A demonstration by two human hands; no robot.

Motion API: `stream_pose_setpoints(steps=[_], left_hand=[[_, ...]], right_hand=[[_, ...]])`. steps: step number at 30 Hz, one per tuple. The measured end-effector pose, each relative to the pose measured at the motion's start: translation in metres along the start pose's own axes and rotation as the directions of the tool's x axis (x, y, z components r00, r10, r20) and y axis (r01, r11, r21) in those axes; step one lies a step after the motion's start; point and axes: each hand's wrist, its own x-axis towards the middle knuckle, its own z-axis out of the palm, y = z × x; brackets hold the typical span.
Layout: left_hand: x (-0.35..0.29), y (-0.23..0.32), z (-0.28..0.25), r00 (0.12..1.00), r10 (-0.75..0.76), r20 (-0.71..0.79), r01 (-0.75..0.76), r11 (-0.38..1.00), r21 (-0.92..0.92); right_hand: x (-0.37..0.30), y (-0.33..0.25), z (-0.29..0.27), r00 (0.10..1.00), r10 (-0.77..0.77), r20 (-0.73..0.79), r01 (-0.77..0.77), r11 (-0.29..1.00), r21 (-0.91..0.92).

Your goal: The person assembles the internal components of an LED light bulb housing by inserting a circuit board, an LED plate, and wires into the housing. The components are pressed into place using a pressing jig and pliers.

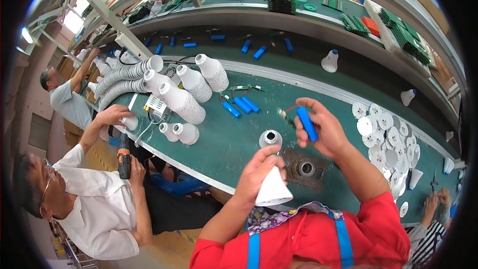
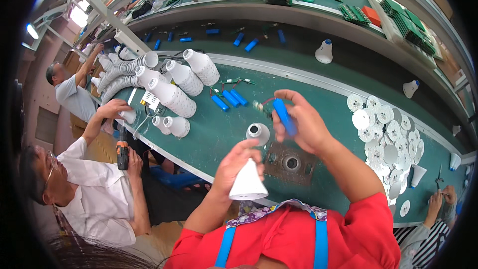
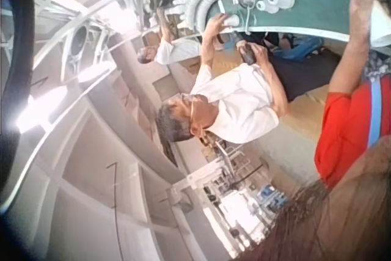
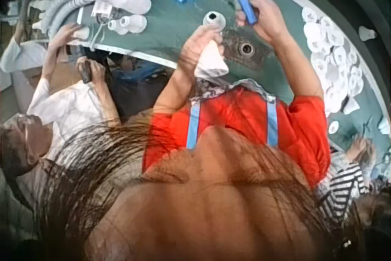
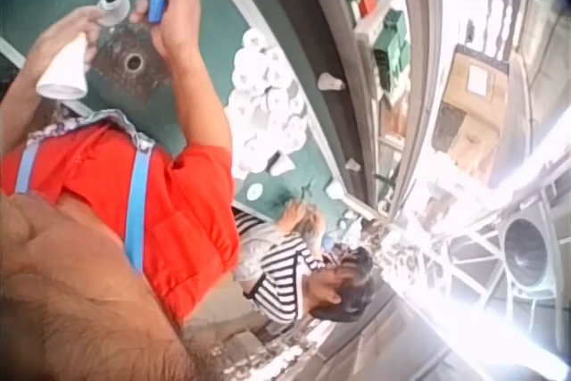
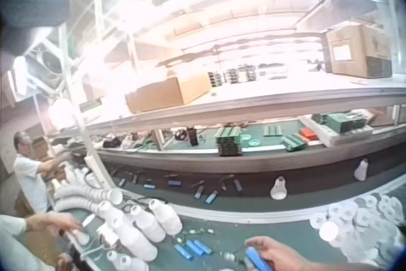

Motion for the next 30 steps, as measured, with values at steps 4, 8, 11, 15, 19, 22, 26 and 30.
stream_pose_setpoints(steps=[4,8,11,15,19,22,26,30], left_hand=[[0.009,-0.028,0.024,0.999,-0.036,0.004,0.035,0.987,0.160],[0.002,-0.040,0.025,0.984,-0.077,0.162,0.036,0.970,0.241],[-0.007,-0.043,0.025,0.993,-0.105,0.055,0.074,0.911,0.407],[-0.020,-0.045,0.031,0.985,0.084,0.153,-0.174,0.550,0.817],[-0.026,-0.035,0.034,0.968,-0.178,0.174,-0.044,0.563,0.825],[-0.026,-0.031,0.038,0.942,-0.289,0.170,0.015,0.543,0.839],[-0.026,-0.031,0.036,0.893,-0.414,0.176,0.071,0.516,0.854],[-0.025,-0.034,0.031,0.857,-0.473,0.201,0.076,0.503,0.861]], right_hand=[[-0.053,0.019,-0.002,0.993,-0.046,0.107,0.033,0.992,0.122],[-0.092,0.037,-0.007,0.991,-0.099,0.089,0.101,0.995,-0.015],[-0.117,0.033,-0.025,0.997,-0.032,0.074,0.048,0.970,-0.239],[-0.134,0.036,-0.046,0.999,0.038,0.033,-0.026,0.949,-0.313],[-0.144,0.039,-0.046,0.994,-0.065,0.087,0.098,0.885,-0.456],[-0.149,0.040,-0.047,0.993,-0.056,0.100,0.100,0.849,-0.519],[-0.150,0.041,-0.056,0.981,-0.044,0.191,0.157,0.759,-0.632],[-0.152,0.037,-0.056,0.964,0.020,0.266,0.188,0.656,-0.731]])
